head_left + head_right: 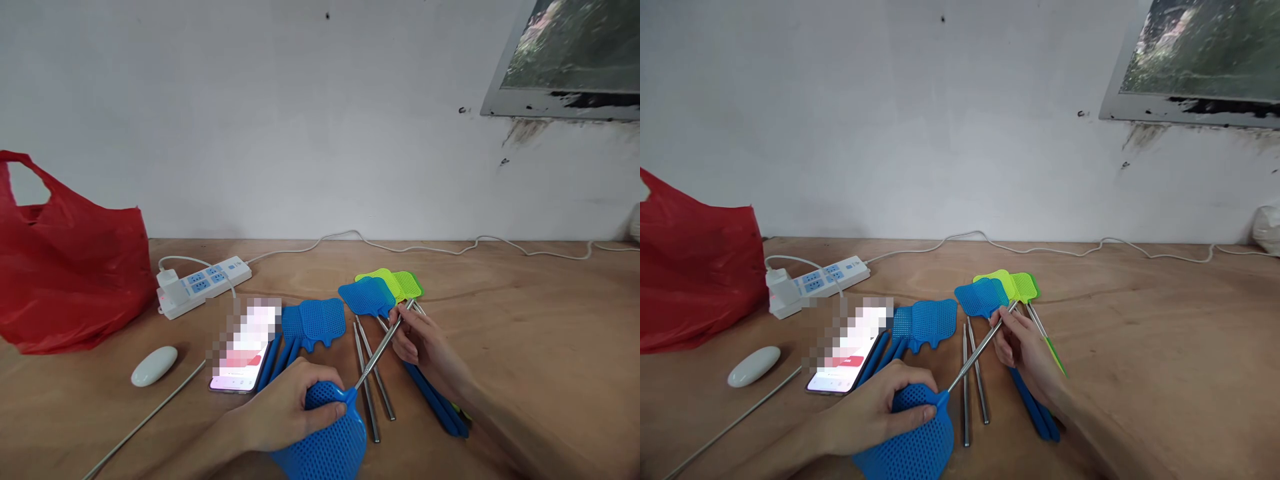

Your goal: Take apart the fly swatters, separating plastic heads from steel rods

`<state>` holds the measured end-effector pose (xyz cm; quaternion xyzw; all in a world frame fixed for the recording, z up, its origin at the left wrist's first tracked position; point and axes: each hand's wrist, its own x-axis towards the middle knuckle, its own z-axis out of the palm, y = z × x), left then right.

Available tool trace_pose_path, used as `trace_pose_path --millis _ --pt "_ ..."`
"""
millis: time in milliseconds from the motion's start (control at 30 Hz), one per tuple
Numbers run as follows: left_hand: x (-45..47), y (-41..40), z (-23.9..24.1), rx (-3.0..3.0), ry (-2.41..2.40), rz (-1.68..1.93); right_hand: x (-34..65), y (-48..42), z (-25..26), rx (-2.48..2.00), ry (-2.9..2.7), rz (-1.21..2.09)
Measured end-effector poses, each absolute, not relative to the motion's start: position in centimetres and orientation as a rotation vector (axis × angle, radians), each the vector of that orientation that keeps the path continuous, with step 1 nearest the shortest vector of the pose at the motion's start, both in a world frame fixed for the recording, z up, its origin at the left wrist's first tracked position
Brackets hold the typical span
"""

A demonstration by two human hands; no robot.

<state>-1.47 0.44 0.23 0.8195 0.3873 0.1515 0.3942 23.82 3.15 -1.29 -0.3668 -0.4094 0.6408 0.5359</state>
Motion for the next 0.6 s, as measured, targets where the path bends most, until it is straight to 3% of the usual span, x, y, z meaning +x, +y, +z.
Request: trace_pose_path --millis 600 --pt "-1.71 0.54 0.33 2.091 0.946 0.395 23.91 2.98 -0.78 -1.009 -0.975 1.481"
